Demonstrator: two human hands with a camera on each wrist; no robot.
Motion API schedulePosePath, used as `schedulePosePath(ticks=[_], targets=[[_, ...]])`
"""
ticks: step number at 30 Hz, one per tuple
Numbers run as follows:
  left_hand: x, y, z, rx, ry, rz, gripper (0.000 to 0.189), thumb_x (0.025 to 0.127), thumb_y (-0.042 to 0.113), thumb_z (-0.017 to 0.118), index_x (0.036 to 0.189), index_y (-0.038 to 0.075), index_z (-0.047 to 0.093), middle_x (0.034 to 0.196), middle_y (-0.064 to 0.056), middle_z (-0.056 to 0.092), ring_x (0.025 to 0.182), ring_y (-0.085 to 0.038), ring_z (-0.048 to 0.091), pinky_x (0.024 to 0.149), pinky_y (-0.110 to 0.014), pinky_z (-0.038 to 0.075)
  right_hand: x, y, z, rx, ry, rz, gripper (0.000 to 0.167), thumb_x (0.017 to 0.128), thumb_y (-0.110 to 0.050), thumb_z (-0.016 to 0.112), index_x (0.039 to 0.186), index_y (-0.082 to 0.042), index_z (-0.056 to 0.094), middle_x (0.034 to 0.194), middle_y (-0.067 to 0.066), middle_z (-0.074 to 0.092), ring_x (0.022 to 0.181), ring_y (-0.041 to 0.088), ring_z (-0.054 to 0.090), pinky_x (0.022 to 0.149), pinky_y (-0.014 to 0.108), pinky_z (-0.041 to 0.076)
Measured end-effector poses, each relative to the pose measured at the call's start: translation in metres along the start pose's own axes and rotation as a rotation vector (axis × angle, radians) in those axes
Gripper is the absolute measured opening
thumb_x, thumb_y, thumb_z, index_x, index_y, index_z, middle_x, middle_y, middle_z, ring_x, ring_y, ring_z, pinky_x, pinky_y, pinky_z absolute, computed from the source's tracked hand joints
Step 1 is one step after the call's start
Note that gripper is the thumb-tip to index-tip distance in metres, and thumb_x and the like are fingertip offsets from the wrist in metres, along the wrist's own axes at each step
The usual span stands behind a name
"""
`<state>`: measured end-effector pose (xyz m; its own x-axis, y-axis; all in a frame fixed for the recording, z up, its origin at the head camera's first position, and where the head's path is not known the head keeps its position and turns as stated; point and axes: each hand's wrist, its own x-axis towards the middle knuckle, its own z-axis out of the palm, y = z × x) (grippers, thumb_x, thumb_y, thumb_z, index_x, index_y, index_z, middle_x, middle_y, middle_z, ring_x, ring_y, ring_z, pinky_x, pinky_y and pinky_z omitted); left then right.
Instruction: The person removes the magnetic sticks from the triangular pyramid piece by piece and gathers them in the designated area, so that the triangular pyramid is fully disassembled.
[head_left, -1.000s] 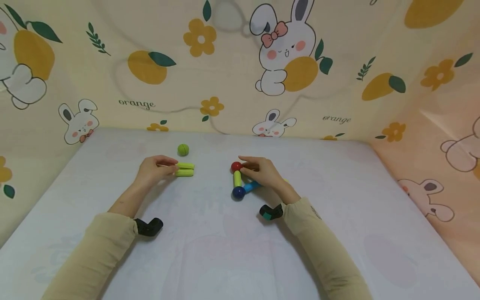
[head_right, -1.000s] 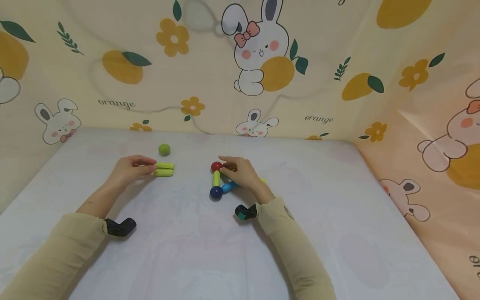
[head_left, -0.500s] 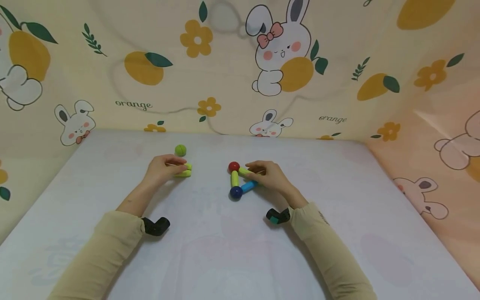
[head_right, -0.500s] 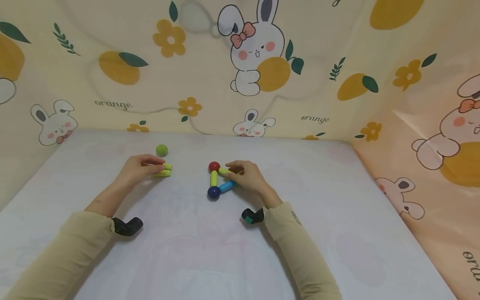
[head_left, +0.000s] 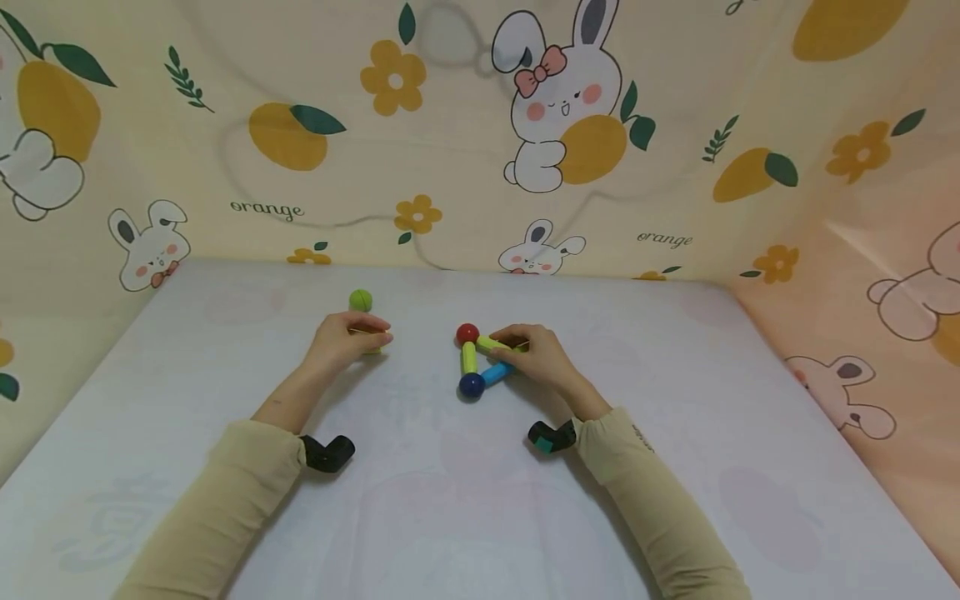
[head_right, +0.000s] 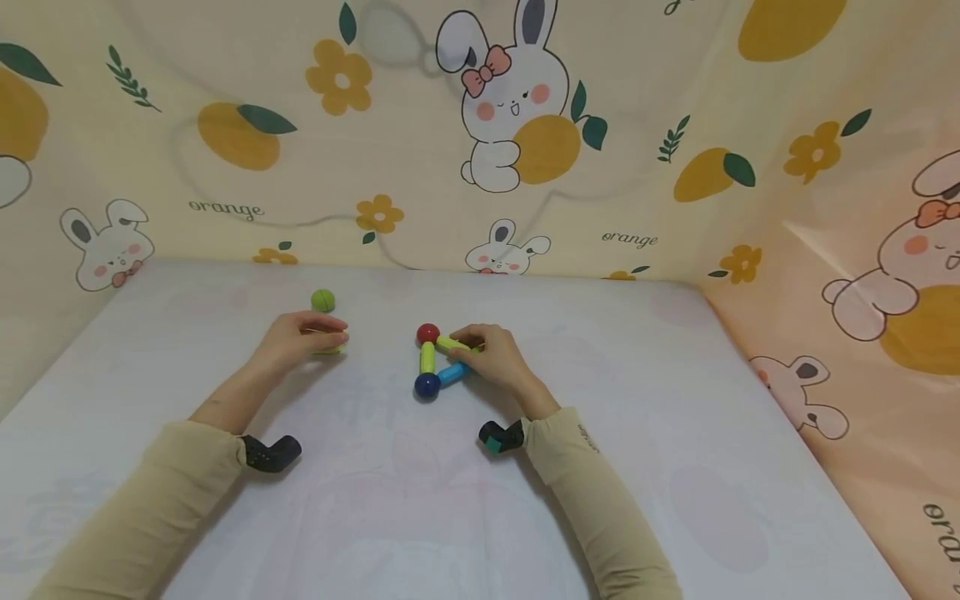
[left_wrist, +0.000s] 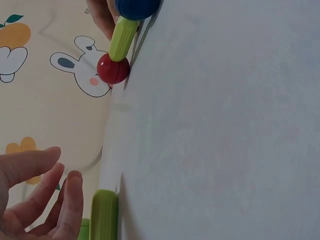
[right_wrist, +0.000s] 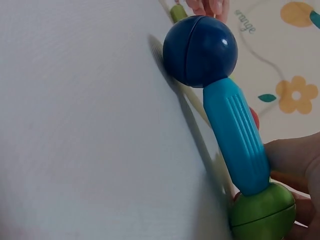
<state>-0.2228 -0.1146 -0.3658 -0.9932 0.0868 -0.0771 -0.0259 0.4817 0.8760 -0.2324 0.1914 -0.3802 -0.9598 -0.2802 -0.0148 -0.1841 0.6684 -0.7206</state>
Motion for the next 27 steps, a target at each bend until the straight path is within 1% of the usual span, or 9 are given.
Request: schedulePosePath(ticks=[6,10,16,20,24,27], targets=[[0.002,0.003,0.009,-0.008,-0.025,0.007,0.033,0.086,0.018,0.070,0.113,-0.001,0.067,0.110,-0.017,0.068,0.087,-0.015,0.061,0.073,-0.020,0.046,0.000,-0.002,-0.001,0.000,-0.014,-0.016,0.030,0.089,-0.021,0.069,0.117,-0.009,0.069,0.114,0.008,0.069,0.100,0.022,0.056,0.087,0.033,0.045],[0.003,0.005,0.017,-0.023,-0.052,-0.008,0.033,0.086,0.018,0.070,0.113,0.000,0.066,0.110,-0.016,0.068,0.085,-0.013,0.062,0.073,-0.020,0.047,0.000,-0.004,0.000,-0.005,-0.033,-0.014,0.029,0.089,-0.021,0.069,0.116,-0.011,0.070,0.115,0.007,0.068,0.104,0.023,0.054,0.090,0.036,0.043],[0.005,0.009,0.029,-0.030,-0.114,-0.065,0.033,0.088,0.020,0.069,0.116,0.003,0.065,0.112,-0.014,0.065,0.089,-0.019,0.063,0.080,-0.025,0.051,0.001,-0.011,0.002,-0.031,-0.079,-0.045,0.027,0.089,-0.020,0.068,0.114,-0.011,0.071,0.116,0.008,0.068,0.107,0.024,0.054,0.093,0.039,0.042],[0.003,0.014,0.035,-0.032,-0.153,-0.084,0.033,0.088,0.018,0.069,0.117,0.004,0.064,0.114,-0.014,0.064,0.092,-0.021,0.063,0.085,-0.030,0.052,0.001,-0.014,0.003,-0.041,-0.102,-0.071,0.026,0.089,-0.018,0.068,0.114,-0.011,0.071,0.116,0.009,0.068,0.107,0.025,0.055,0.093,0.039,0.043],[0.002,0.016,0.040,-0.019,-0.177,-0.087,0.034,0.087,0.019,0.070,0.118,0.005,0.064,0.113,-0.013,0.064,0.093,-0.021,0.063,0.087,-0.032,0.052,0.001,-0.014,0.004,-0.047,-0.103,-0.078,0.025,0.089,-0.018,0.068,0.113,-0.011,0.071,0.116,0.009,0.068,0.106,0.024,0.056,0.093,0.039,0.043],[0.003,0.014,0.043,-0.002,-0.191,-0.072,0.034,0.087,0.020,0.071,0.118,0.006,0.064,0.111,-0.011,0.065,0.095,-0.021,0.061,0.087,-0.033,0.050,0.001,-0.013,0.005,-0.044,-0.097,-0.090,0.025,0.089,-0.018,0.068,0.113,-0.011,0.071,0.115,0.008,0.069,0.106,0.024,0.057,0.092,0.038,0.044]])
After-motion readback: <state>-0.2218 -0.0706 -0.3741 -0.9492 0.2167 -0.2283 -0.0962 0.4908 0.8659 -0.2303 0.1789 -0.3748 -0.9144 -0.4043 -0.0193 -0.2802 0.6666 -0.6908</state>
